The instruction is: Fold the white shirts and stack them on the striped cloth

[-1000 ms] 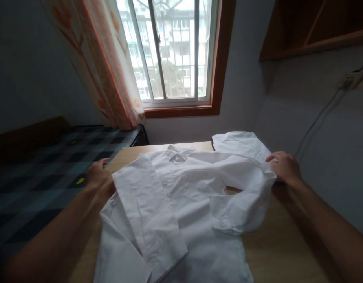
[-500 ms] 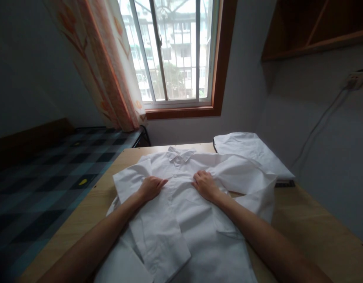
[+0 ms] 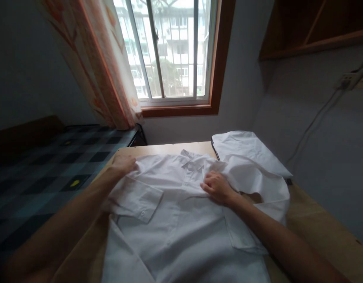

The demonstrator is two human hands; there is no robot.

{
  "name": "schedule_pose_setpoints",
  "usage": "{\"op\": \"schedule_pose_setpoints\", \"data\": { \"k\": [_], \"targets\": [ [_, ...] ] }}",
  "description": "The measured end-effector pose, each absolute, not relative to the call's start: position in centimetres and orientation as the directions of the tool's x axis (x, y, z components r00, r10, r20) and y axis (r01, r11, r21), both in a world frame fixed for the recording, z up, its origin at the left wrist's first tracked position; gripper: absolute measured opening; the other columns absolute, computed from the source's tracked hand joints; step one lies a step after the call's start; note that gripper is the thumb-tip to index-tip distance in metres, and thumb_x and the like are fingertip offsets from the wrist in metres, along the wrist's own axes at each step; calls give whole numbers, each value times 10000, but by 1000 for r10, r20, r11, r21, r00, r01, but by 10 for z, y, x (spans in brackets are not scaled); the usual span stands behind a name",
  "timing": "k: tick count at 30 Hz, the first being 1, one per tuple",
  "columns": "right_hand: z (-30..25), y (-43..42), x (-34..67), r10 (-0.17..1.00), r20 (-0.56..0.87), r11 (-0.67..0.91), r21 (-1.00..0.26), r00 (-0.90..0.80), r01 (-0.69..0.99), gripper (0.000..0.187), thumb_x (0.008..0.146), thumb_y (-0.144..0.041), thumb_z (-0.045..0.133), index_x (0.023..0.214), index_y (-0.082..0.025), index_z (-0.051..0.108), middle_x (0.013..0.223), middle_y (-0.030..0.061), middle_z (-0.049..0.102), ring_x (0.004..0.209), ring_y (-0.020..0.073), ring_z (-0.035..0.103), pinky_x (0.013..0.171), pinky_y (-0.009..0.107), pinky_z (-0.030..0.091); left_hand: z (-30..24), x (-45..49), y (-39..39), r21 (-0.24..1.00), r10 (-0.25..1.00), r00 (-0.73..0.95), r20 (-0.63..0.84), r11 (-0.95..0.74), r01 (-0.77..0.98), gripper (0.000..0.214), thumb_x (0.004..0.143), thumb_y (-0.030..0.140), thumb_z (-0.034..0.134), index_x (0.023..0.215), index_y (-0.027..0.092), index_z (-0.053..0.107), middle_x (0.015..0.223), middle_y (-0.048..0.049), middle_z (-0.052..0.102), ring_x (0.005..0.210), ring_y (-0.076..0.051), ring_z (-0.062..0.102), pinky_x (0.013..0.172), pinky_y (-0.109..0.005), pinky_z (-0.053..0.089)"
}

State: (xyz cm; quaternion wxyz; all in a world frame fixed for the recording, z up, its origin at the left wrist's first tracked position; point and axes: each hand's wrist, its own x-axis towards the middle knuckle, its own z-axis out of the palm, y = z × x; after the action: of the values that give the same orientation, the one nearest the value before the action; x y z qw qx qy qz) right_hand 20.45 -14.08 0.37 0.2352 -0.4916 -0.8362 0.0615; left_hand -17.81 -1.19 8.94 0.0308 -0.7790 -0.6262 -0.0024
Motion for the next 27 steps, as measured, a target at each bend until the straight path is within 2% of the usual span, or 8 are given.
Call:
{"op": "schedule_pose_setpoints", "data": {
  "k": [3, 6, 8, 11, 17, 19, 23, 27],
  "targets": [
    [18, -106, 186, 878, 447, 337, -325, -171, 883, 278, 864, -436, 585, 958, -183, 652, 1023, 101, 631, 976, 247, 554, 886, 369, 413, 84, -110, -12, -54, 926, 337, 172, -332, 942, 123, 797, 139, 604, 873, 129, 701, 1026, -189, 692, 1040, -313, 608, 919, -421, 405],
    [21, -70, 164, 911, 409, 190, -298, -55, 936, 508, 804, -397, 682, 1254, -191, 569, 1312, 146, 544, 1189, 307, 485, 962, 409, 393, 62, -43, -19, 219, 846, 489, 213, -529, 820, 192, 838, 192, 604, 1012, 195, 685, 1002, -87, 711, 875, -202, 646, 798, -291, 458],
    [17, -52, 155, 959, 282, 104, -306, -15, 946, 356, 834, -301, 645, 1171, -188, 635, 1258, 147, 598, 1157, 303, 525, 949, 402, 401, 40, -16, -24, 414, 855, 464, 230, -518, 749, 203, 852, 195, 592, 1036, 189, 677, 939, -59, 717, 795, -164, 641, 742, -253, 461],
    [7, -38, 151, 984, 176, 63, -350, -1, 935, 211, 910, -220, 515, 990, -190, 708, 1068, 117, 698, 1021, 247, 611, 903, 358, 422, 13, -4, -31, 574, 895, 368, 253, -445, 687, 195, 837, 172, 580, 1000, 161, 686, 885, -59, 712, 783, -155, 632, 730, -244, 454],
    [1, -25, 148, 897, 355, 435, -596, -264, 675, 200, 876, -177, 543, 950, -237, 719, 964, 29, 718, 912, 182, 627, 845, 299, 453, 16, -21, -35, 611, 937, 210, 281, -343, 714, 83, 749, 225, 647, 719, 173, 704, 689, -34, 682, 645, -157, 590, 624, -253, 401],
    [2, -21, 143, 878, 397, 471, -617, -266, 631, 175, 852, -166, 561, 894, -229, 719, 957, 31, 702, 904, 182, 614, 845, 304, 449, 20, -23, -34, 636, 939, 156, 307, -324, 700, 97, 753, 240, 658, 706, 177, 714, 684, -36, 692, 654, -160, 602, 633, -257, 400],
    [-1, -28, 131, 871, 492, 294, -551, 19, 781, 183, 807, -191, 614, 977, -213, 677, 1065, 81, 639, 1018, 250, 546, 909, 383, 392, 10, -21, -32, 754, 953, 48, 298, -266, 600, 103, 777, 213, 641, 744, 174, 730, 716, -38, 712, 698, -163, 625, 678, -263, 423],
    [-9, -44, 124, 791, 583, 187, -522, 188, 832, 245, 803, -151, 553, 1044, -182, 586, 1073, 112, 585, 1031, 284, 492, 906, 411, 356, -4, -14, -30, 807, 954, 81, 289, -288, 516, 97, 773, 194, 617, 719, 159, 691, 705, -29, 687, 674, -149, 599, 672, -257, 423]
  ]
}}
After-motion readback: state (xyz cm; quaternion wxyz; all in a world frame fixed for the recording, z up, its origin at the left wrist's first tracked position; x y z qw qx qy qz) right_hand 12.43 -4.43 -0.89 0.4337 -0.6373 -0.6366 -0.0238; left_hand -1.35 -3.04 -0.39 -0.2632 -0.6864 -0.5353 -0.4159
